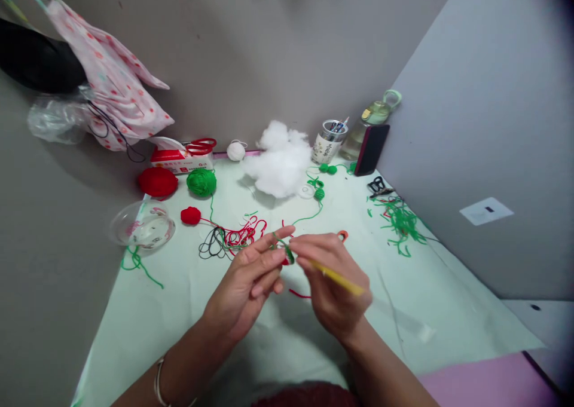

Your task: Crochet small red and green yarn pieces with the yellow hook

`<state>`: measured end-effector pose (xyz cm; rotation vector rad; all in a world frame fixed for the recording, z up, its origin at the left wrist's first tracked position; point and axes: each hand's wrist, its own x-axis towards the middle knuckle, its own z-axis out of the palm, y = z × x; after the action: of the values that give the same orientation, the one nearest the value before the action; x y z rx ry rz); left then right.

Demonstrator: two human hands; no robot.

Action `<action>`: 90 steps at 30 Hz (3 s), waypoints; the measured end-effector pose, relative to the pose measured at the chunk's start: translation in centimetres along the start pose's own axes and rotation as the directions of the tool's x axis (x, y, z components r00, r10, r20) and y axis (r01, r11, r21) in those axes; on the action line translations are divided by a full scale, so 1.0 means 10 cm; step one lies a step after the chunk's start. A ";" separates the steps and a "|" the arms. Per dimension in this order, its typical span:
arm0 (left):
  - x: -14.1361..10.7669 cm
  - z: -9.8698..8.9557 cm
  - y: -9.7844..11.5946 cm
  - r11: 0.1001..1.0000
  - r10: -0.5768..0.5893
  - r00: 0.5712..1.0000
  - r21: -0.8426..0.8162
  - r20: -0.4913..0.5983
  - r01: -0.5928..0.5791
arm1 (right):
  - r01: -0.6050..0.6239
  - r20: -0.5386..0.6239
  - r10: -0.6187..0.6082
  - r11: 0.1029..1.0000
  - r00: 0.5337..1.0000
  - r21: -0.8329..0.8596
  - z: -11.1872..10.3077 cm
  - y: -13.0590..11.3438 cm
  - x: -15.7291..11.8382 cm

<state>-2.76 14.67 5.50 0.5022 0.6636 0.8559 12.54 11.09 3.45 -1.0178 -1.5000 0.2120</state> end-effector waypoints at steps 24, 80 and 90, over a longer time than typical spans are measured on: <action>-0.03 -0.03 -0.01 0.903 0.285 0.956 0.353 -0.071 -0.243 | -0.200 0.072 0.191 0.965 0.979 0.167 -0.08 -0.03 0.06; 0.01 0.02 -0.01 0.986 0.132 0.988 0.114 -0.079 -0.122 | -0.156 -0.012 0.165 0.950 0.986 0.271 -0.06 -0.04 0.10; -0.01 0.06 0.00 0.983 0.139 0.983 0.139 -0.118 -0.122 | 0.004 0.069 -0.014 0.989 0.998 0.147 -0.10 -0.10 0.08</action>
<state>-2.36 14.54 5.91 0.6191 0.8144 0.9780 13.05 10.69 4.89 -0.8929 -1.5282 0.3498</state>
